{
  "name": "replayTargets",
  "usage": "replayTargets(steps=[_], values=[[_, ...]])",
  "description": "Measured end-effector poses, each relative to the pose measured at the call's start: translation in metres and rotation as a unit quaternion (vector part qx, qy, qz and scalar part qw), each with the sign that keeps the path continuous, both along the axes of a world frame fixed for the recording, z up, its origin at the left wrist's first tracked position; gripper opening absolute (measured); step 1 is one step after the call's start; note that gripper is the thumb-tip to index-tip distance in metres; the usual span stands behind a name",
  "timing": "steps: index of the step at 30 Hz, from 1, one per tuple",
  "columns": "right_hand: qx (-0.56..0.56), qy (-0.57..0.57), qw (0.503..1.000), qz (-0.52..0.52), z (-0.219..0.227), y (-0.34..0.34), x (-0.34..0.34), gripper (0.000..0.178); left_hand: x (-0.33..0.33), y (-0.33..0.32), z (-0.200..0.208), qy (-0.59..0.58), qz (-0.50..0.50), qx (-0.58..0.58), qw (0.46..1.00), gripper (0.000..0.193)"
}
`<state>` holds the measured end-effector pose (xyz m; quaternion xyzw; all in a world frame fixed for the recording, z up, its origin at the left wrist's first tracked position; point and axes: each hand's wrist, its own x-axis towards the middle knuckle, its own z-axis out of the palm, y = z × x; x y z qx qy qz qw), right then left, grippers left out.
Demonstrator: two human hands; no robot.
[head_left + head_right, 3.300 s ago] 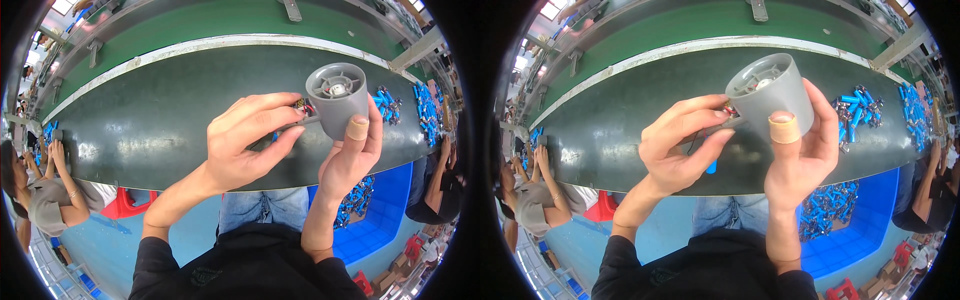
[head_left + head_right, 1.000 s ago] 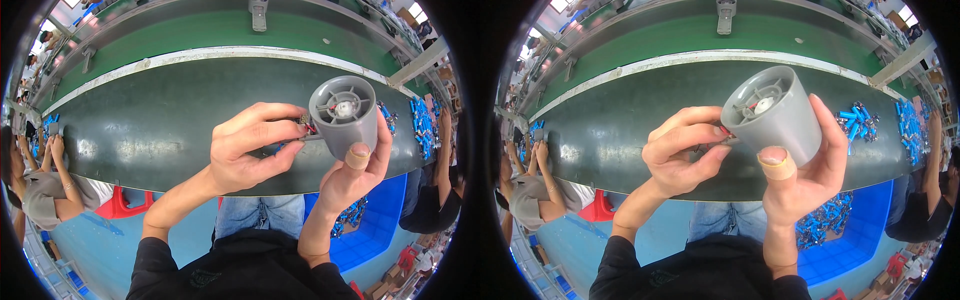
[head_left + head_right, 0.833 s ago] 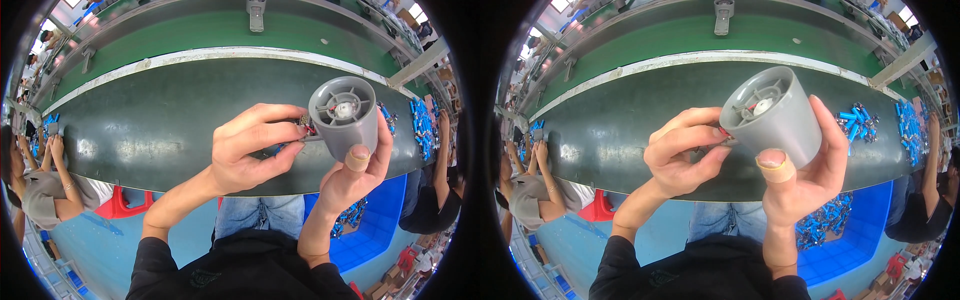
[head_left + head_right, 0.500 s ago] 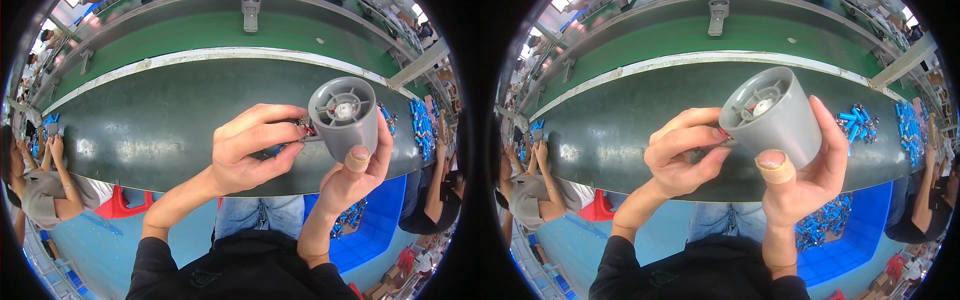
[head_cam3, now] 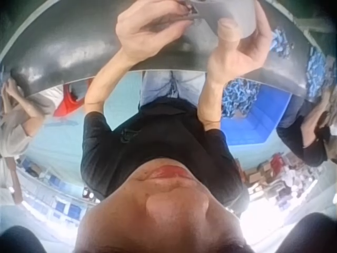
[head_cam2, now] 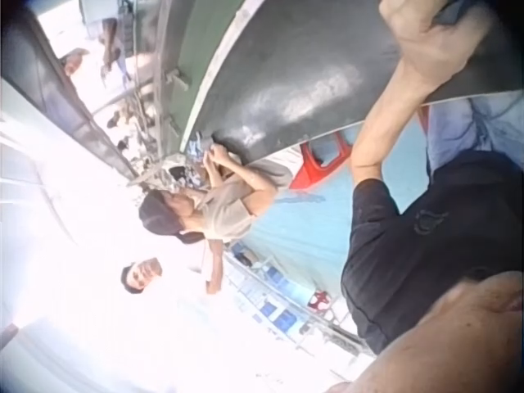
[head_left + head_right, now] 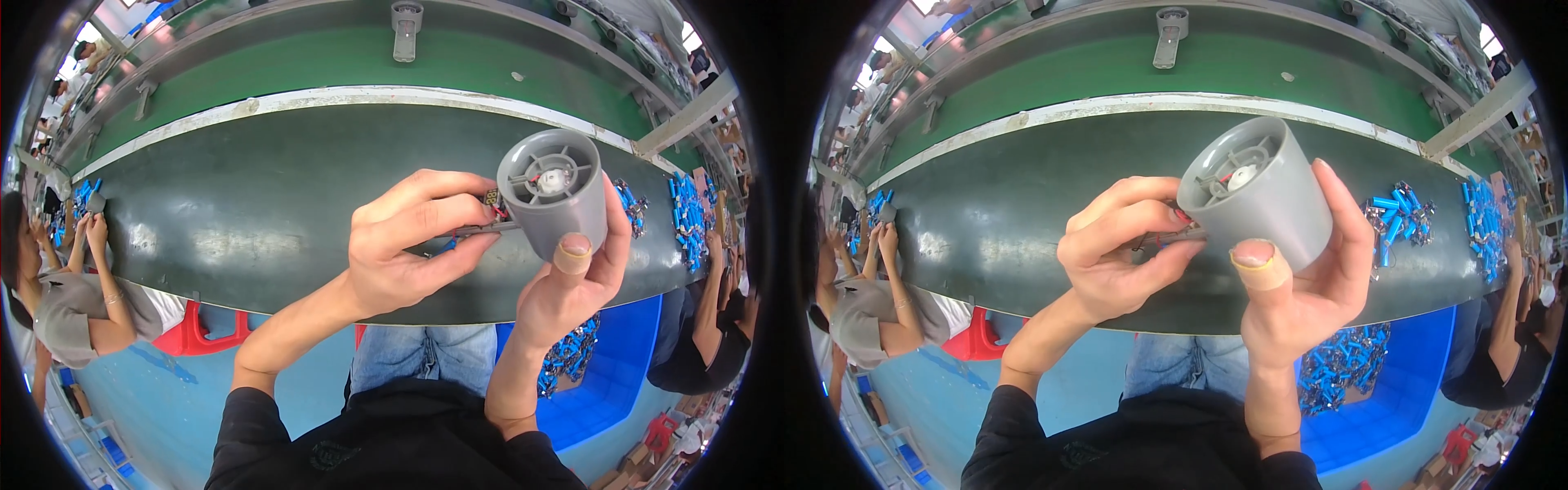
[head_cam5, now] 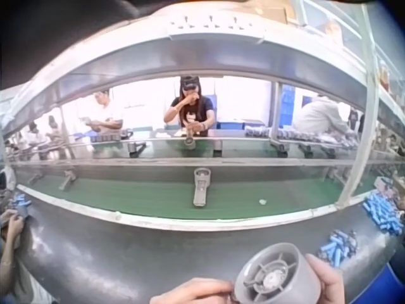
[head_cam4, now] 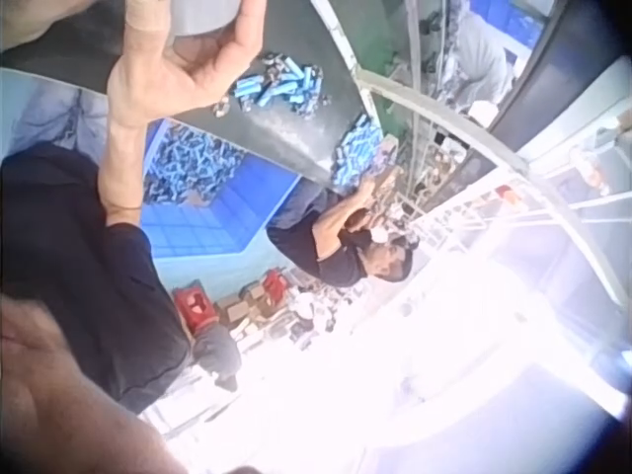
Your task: The person assembles small electronic fan components by hand, fitting motor parts into a fan housing.
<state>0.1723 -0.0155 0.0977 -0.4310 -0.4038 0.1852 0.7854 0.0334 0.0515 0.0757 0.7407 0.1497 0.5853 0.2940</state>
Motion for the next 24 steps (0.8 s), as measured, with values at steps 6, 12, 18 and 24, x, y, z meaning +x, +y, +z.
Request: replayTargets(steps=[6,12,18,24], values=[[-0.029,-0.013,0.994,0.101,-0.002,0.062,-0.017,0.056,-0.029,0.031,-0.005,-0.018,0.093,-0.072,0.993,0.026],[-0.262,-0.227,0.927,0.142,-0.084,0.175,-0.010,0.053,-0.077,0.166,-0.019,0.084,0.383,-0.060,0.918,0.022],[-0.285,-0.200,0.926,0.145,-0.096,0.178,-0.025,0.049,-0.124,0.278,-0.049,0.112,0.507,-0.196,0.832,0.026],[-0.320,-0.200,0.914,0.150,-0.092,0.177,-0.020,0.046,-0.148,0.335,-0.074,0.131,0.532,-0.188,0.815,0.029]])
